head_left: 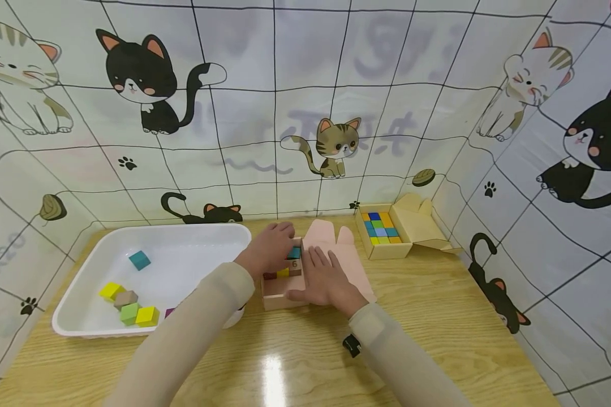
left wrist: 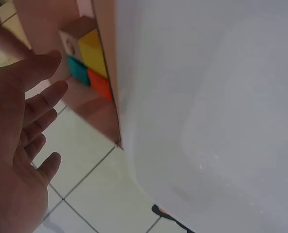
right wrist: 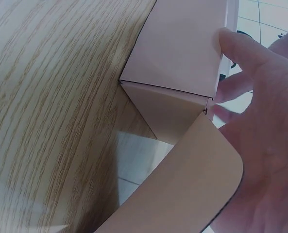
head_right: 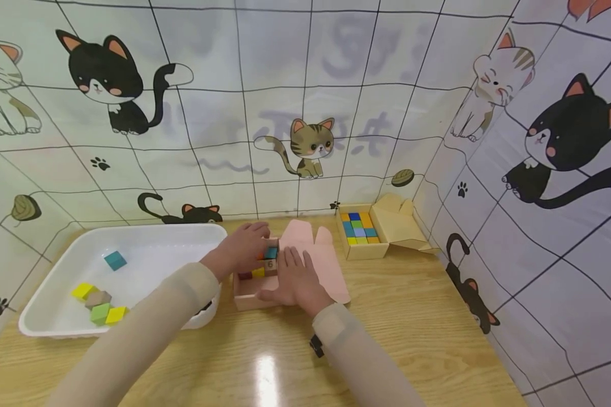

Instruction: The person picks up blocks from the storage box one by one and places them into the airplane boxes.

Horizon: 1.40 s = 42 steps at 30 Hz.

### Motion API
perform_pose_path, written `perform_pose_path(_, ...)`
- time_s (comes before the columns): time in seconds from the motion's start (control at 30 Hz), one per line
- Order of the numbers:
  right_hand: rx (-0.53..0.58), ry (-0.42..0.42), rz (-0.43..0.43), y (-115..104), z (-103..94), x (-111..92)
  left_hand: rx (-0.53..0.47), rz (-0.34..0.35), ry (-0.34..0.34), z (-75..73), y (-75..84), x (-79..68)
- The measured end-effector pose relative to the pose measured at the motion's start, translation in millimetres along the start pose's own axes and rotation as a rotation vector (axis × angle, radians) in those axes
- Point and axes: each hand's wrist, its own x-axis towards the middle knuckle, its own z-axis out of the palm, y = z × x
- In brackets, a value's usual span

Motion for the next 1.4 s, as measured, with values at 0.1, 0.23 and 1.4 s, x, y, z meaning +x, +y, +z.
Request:
perform_pose_path(0.1,0.016,-0.004,0.008,-2.2,-3.8,-2.8,-0.038,-0.022,0.053,-1.9,-11.5,-6.1)
perform_pose_path(0.23,0.034,-0.004,0.020,-4.4,-7.7,-7.0,-0.089,-0.089,0.099,-1.5,-31.0,-16.6)
perform_pose_path(1.4,0.062,0.007,0.017,-2.6,-5.0,-5.2,-0.379,-0.613,0.114,59.0,-187.7,-201.7)
